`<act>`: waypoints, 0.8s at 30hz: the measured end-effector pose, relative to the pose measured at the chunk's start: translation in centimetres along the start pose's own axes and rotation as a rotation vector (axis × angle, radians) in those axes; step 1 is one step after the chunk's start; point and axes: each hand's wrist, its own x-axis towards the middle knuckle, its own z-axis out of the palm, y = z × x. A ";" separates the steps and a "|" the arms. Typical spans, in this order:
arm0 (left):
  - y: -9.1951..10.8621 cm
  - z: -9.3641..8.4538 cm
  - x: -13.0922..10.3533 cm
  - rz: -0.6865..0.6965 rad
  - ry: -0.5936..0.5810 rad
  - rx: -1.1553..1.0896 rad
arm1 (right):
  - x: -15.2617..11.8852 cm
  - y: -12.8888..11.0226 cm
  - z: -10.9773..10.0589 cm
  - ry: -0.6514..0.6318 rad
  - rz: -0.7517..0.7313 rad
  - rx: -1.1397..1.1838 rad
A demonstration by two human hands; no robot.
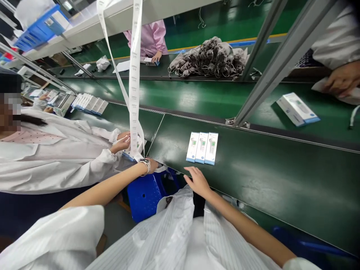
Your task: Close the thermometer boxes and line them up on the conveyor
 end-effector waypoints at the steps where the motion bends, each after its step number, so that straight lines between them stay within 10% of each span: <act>1: 1.1 -1.0 -1.2 0.001 -0.107 0.024 | 0.4 -0.6 -0.2 -0.034 -0.027 0.043; 6: 6.3 -9.0 -8.4 0.119 -0.838 0.105 | 3.5 -5.3 -2.7 -0.256 -0.264 0.362; 9: 6.7 -13.4 -11.5 0.173 -0.914 0.135 | 4.2 -6.7 -5.5 -0.395 -0.271 0.470; 12: 4.8 -15.6 -12.7 0.310 -0.882 0.156 | 3.3 -6.0 -8.8 -0.275 -0.148 0.457; 16: 3.5 -14.1 -12.7 0.514 -0.802 0.087 | 1.9 -4.9 -12.0 -0.143 -0.072 0.450; 24: 8.0 -6.7 -11.5 0.755 -0.781 -0.456 | 2.6 -5.5 -11.7 -0.023 -0.003 0.221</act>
